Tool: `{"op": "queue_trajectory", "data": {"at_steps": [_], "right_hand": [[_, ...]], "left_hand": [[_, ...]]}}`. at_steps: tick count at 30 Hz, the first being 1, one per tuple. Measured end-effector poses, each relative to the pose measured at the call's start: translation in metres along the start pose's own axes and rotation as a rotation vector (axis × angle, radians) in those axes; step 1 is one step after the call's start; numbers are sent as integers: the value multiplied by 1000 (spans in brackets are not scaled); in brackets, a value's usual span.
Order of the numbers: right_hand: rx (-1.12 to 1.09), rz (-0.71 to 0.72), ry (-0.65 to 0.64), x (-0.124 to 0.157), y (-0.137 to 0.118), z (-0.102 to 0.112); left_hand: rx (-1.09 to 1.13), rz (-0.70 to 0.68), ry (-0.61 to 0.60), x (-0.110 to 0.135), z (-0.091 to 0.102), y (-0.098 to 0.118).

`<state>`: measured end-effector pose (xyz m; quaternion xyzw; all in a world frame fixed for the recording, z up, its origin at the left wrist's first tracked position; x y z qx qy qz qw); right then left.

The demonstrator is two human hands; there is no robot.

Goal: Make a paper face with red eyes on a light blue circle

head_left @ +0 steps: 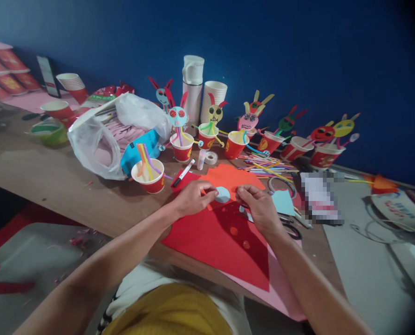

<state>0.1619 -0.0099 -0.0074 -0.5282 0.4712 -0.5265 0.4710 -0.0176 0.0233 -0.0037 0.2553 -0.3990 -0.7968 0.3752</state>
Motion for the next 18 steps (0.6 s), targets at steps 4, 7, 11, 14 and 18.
{"op": "queue_trajectory", "data": {"at_steps": [4,7,11,14,18], "right_hand": [[53,23,57,-4,-3,11],[74,17,61,-5,-3,11],[53,-22,43,-6,1,10],[44,-42,24,-7,6,10],[49,-43,-1,-8,11,9]], "left_hand": [[-433,-170,-90,11,-13,14],[-612,-145,-172,18,-19,23],[-769,-109,-240,21,-22,30],[-821,-94,-253,26,-22,32],[-828,-71,-227,40,-23,34]]}}
Point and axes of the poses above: each hand's wrist, its own x-axis away from the middle knuckle, its own z-axis out of the back of the hand, y = z × x, the point moved 2 cm from there along -x, towards the middle knuckle, and after that the axes turned 8 degrees about -y, right-handed, at the moved point
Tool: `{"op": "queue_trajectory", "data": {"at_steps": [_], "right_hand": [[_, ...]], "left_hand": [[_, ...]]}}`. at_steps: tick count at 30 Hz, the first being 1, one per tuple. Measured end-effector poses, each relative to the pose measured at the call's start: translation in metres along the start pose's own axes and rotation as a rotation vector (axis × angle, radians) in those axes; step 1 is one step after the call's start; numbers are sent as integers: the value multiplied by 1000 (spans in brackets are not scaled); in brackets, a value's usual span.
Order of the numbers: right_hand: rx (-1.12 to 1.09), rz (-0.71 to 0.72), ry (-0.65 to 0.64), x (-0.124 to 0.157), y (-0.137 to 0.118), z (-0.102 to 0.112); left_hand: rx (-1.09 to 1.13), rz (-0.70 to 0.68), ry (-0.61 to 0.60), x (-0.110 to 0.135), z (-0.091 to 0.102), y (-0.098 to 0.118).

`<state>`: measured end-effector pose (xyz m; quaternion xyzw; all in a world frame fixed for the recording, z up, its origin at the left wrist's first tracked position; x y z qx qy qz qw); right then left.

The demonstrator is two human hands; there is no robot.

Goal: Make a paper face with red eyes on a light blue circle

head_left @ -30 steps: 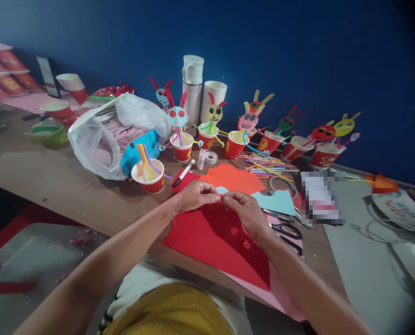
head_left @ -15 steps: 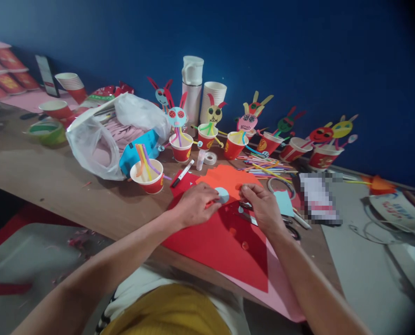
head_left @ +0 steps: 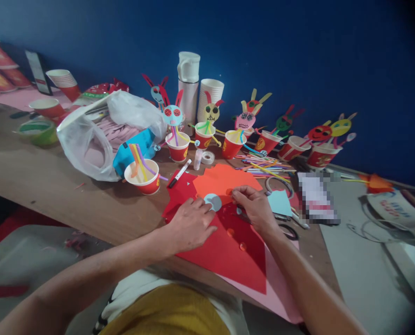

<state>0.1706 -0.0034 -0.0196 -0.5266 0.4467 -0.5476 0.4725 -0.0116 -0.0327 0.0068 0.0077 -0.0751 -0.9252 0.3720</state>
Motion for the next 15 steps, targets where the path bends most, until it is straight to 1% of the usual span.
{"op": "queue_trajectory", "data": {"at_steps": [4,7,10,12,15], "right_hand": [[97,40,-22,1,-1,-7],[212,76,-40,2,-5,-14],[311,65,-111,1,-7,-22],[422,58,-172,1,-8,-28],[652,77,-202,-1,-10,-34]], "left_hand": [[17,28,17,12,-4,7],[18,25,6,14,-7,11],[10,14,-3,14,-9,13],[9,13,0,14,-11,14],[10,15,12,15,-14,15]]}}
Point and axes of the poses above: each hand's wrist, its own x-axis away from the middle knuckle, its own z-axis out of the back of the hand, y = z × x, the point moved 2 cm from there along -x, towards the middle knuckle, and after that the axes turned 8 degrees about -y, right-handed, at the moved point
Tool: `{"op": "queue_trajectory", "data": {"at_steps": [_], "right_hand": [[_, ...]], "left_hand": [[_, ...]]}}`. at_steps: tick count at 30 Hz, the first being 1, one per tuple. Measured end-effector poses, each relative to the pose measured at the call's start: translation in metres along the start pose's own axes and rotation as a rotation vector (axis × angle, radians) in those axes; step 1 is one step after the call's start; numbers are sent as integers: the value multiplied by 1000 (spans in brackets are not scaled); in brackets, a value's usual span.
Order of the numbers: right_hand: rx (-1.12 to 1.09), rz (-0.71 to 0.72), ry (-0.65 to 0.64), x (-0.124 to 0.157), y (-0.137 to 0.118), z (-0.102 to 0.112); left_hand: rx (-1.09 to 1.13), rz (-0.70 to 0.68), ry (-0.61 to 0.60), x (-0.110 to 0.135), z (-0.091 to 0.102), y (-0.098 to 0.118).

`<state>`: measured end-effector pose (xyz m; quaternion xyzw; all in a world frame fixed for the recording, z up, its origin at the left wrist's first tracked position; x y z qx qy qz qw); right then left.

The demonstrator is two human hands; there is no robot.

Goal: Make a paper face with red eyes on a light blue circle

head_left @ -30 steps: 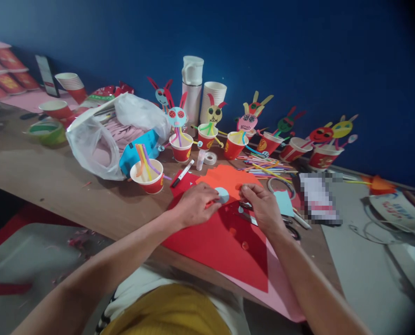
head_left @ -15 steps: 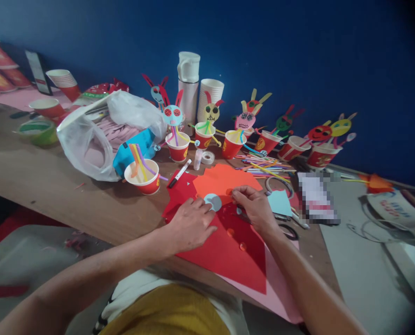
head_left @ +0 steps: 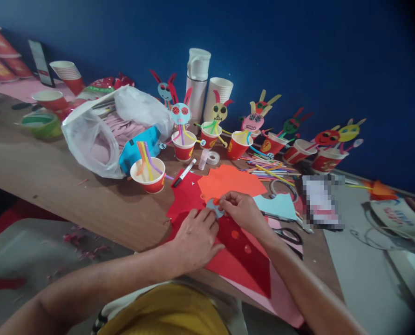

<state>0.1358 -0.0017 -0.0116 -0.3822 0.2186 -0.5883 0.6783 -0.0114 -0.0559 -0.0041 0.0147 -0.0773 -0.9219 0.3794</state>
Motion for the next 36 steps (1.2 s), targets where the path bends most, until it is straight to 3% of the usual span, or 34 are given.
{"op": "queue_trajectory", "data": {"at_steps": [9,36], "right_hand": [[300,-34,23,-6,-12,-4],[764,-121,45,-8,-16,-17]], "left_hand": [[5,26,60,4,-9,1],[-22,-11,32,-1,-3,-5]]}}
Point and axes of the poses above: each hand's wrist, its own x-axis away from the middle knuckle, its own z-axis out of the back of the hand, y = z × x, the point moved 2 cm from there along -x, towards the middle knuckle, and after that the axes turned 8 degrees about -y, right-handed, at the moved point
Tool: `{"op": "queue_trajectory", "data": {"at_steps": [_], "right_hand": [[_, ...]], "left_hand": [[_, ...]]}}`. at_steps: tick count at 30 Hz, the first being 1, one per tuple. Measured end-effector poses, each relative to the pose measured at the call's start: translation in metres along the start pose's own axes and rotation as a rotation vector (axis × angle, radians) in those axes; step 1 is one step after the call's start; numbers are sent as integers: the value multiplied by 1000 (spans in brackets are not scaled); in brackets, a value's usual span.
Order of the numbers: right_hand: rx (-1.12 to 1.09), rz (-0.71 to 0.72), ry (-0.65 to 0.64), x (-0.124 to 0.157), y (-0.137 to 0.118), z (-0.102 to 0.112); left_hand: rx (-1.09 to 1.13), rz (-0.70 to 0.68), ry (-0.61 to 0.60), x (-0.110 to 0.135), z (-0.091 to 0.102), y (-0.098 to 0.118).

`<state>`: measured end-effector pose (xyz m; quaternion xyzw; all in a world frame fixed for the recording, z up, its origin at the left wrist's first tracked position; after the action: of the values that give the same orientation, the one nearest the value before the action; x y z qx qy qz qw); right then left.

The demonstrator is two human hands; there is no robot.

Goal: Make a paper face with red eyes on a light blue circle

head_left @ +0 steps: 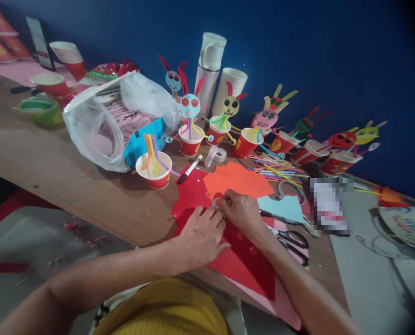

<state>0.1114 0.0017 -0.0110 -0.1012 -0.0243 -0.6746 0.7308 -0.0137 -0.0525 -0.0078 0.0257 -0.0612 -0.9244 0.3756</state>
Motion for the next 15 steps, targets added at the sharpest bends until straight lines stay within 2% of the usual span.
{"op": "queue_trajectory", "data": {"at_steps": [7,15], "right_hand": [[78,-15,3,1,-2,1],[88,-18,-24,1,-4,5]], "left_hand": [[9,2,42,2,-2,-1],[47,4,38,4,-3,-2]]}}
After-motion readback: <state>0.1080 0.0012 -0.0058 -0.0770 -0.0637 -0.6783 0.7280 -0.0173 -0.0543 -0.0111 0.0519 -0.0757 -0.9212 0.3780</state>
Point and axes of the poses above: each hand's wrist, its own x-axis away from the middle knuckle, its own z-axis out of the back of the hand, y = z × x, the point moved 2 cm from there along -x, towards the middle knuckle, and after that the axes turned 8 degrees about -y, right-handed, at the moved point
